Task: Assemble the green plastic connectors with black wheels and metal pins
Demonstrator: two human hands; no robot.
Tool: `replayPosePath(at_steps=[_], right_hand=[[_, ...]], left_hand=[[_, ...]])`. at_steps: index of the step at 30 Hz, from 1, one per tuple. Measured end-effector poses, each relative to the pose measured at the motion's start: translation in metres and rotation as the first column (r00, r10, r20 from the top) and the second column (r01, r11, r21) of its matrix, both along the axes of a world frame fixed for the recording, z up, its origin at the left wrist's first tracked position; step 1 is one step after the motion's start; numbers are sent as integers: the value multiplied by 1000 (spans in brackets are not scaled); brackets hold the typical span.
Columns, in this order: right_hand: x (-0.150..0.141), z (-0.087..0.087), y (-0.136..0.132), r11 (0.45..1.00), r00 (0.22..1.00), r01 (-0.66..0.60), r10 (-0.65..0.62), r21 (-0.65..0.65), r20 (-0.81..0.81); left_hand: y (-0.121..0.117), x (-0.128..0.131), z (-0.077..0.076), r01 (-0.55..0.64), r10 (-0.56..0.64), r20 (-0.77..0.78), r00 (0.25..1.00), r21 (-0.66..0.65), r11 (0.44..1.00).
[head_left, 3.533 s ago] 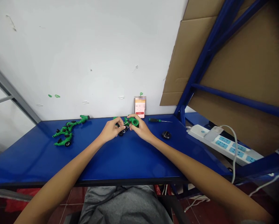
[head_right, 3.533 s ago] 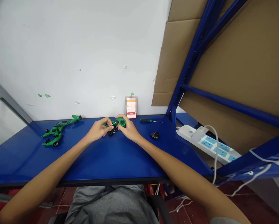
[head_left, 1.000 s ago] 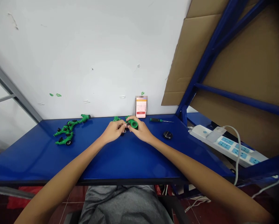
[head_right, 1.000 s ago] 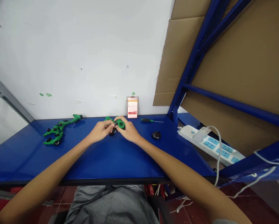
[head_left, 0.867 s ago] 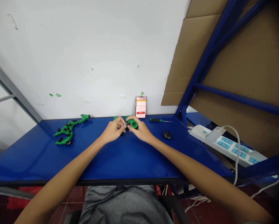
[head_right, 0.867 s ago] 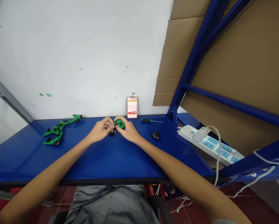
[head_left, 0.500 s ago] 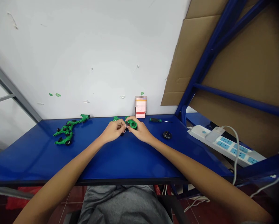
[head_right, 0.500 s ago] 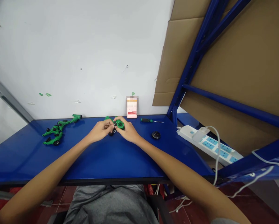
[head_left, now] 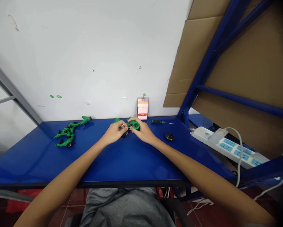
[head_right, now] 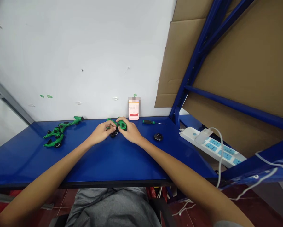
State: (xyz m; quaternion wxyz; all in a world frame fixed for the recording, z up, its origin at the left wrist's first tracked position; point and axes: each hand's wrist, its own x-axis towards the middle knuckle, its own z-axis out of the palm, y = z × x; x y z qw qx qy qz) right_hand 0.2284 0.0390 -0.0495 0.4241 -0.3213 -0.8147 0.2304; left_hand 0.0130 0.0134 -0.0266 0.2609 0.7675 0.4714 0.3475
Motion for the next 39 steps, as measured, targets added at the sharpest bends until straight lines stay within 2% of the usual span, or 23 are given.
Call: replayPosePath(at_steps=[3,5,9,15,20,28,31,34,36,39], right_hand=[[5,3,1,996,983,-38,23,78,184],[7,4,0,997,971,-44,28,66,237],[7,3,0,997,976,-74,73,-3,206],[3,1,-1,994,980,-107,110,-31,167],[-3,0,-4,978,983,-176,180,-110,30],[-1,-8,3,935,964,-264,249,-236,-90],[-2,-13,9,894,941,-328,281,-304,-191],[-6,-15,12,827,884,-418,274,-376,-380],[-9,-13,12,775,813,-483,226,-406,-536],[-10,-7,9,701,690,-571,127,-427,-713]], left_hand=[[2,-2,0,-31,32,40,999,-24,999],[4,-3,-2,10,-6,73,997,-45,999],[5,-1,-7,135,-103,256,961,-112,985],[1,3,-3,137,-8,400,917,-294,946],[-2,3,3,161,10,425,905,-366,917],[-2,5,3,99,65,406,912,-371,923],[0,4,1,93,41,385,922,-323,942],[3,3,-1,43,68,386,920,-274,961],[6,0,-2,16,109,408,907,-291,957],[11,-4,-4,63,60,400,915,-288,956]])
